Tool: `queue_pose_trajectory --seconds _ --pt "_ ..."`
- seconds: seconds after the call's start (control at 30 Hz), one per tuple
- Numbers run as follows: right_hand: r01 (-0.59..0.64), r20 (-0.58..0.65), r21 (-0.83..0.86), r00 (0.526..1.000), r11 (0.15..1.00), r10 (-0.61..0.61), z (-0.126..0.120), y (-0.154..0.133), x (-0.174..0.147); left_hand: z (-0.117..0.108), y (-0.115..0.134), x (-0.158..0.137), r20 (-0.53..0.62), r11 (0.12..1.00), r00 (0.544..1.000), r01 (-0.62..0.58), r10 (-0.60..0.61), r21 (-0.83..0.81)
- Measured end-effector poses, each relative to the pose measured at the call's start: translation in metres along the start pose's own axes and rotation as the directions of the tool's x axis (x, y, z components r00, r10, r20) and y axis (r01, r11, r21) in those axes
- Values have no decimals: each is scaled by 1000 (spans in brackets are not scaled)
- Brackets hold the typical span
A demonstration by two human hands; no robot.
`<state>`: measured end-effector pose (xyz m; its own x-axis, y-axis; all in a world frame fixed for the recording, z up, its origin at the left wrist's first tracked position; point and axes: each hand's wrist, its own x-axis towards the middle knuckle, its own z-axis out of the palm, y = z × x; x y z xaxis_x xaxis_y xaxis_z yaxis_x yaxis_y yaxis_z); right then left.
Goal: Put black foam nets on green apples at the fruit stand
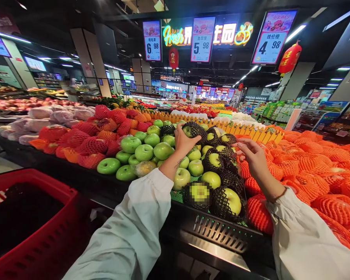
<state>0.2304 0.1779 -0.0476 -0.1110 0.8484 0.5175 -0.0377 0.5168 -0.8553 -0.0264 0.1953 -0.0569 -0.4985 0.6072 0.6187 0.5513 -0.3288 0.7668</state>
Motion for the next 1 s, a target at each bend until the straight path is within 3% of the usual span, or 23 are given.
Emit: queue_pose_trajectory --seconds 0.1,0.3,0.53,0.63,0.83,1.0 --pt "0 2 3 1000 1000 0 0 0 0 10 -5 -4 115 988 992 32 -50 148" --pt "14 12 8 1000 1000 -14 -3 2 1 27 -19 -3 301 927 954 -116 4 357" --pt "0 15 6 1000 1000 0 -2 1 1 40 -36 9 448 914 888 -261 101 311" --pt "-5 12 7 1000 1000 5 -3 2 1 44 -42 13 504 920 858 -274 102 279" --pt "-1 12 12 1000 1000 1 -2 3 3 46 -46 15 534 921 841 -271 86 279" --pt "70 -160 45 985 997 -62 -22 -28 4 46 -41 11 582 911 812 -269 39 313"
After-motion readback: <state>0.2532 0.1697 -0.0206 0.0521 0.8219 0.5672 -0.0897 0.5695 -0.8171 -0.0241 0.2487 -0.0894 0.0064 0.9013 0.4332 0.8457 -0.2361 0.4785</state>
